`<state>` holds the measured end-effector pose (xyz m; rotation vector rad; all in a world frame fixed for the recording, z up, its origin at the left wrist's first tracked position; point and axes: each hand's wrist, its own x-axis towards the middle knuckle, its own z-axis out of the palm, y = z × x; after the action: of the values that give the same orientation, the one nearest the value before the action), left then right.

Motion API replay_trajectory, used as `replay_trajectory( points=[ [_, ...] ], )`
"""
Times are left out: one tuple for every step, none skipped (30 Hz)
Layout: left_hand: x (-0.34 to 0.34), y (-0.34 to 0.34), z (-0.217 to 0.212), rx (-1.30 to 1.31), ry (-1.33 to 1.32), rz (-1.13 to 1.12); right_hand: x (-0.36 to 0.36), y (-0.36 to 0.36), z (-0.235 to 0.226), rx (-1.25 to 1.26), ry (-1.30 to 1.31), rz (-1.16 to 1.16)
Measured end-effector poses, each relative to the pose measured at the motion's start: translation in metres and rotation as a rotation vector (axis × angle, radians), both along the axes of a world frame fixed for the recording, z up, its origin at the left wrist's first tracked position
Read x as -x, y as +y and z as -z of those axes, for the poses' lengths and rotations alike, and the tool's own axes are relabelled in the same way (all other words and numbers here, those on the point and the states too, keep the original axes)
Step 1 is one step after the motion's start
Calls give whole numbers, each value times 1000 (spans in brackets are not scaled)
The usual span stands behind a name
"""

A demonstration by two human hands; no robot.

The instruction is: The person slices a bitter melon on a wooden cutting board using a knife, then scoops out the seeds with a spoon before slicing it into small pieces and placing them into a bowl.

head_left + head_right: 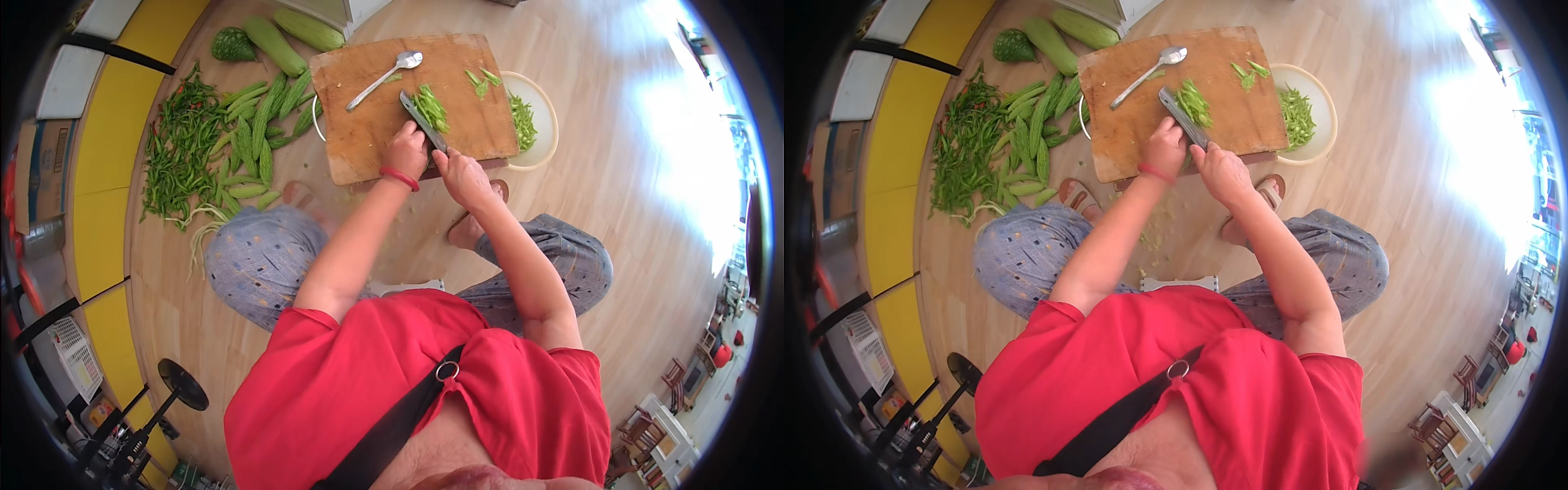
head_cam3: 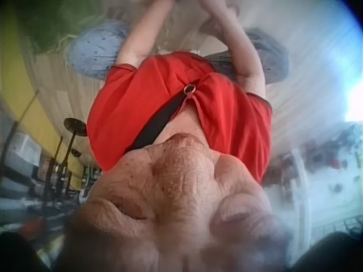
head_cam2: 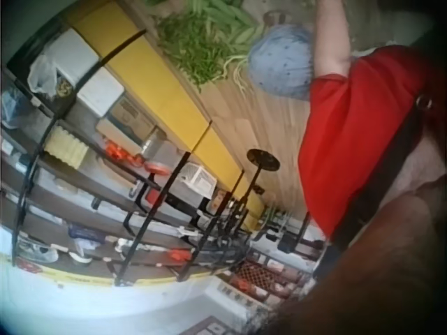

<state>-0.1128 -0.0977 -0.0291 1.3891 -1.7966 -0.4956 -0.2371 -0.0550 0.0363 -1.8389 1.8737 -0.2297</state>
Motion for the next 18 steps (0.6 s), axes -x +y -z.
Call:
replay_trajectory(
  points=[
    [1, 1, -1, -6, 11, -2, 6, -6, 8, 19, -48, -19],
    [0, -3, -2, 2, -8, 9, 11, -12, 5, 36, -95, -41],
    [-1, -2, -1, 16, 29, 3, 13, -16, 3, 53, -143, -62],
    [-1, 1, 1, 29, 65, -2, 16, -7, -2, -4, -186, 14],
    [-1, 0, 2, 46, 106, -11, 14, -1, -16, 1, -170, -18],
    [-1, 1, 1, 20, 85, -31, 14, 8, -24, -5, -153, -45],
    [-2, 2, 4, 30, 79, -36, 13, 16, -30, -11, -136, -71],
    [-3, 1, 4, 44, 75, -39, 12, 21, -37, -12, -106, -66],
    [-4, 0, 5, 57, 70, -42, 13, 23, -35, 0, -94, -69],
    [-5, 2, 6, 41, 56, -51, 14, 24, -32, 12, -83, -73],
    [-4, 3, 3, 29, 47, -44, 15, 27, -29, 20, -75, -72],
    [-4, 3, 0, 17, 37, -38, 14, 24, -26, -2, -67, -59],
    [-3, 5, -1, 5, 27, -34, 10, 15, -21, -24, -60, -47],
    [-3, 4, 0, 4, 12, -25, 7, 6, -21, -33, -53, -40],
    [-4, 3, 2, 4, -2, -17, 7, 2, -16, -13, -59, -33],
    [-4, 2, 3, 3, -17, -9, 7, 1, -6, 8, -64, -25],
    [-4, 3, 1, 28, 10, -17, 4, 1, -3, 21, -73, -18],
    [-2, 3, 0, 53, 37, -24, 6, 2, -3, 0, -119, 2]
  ],
)
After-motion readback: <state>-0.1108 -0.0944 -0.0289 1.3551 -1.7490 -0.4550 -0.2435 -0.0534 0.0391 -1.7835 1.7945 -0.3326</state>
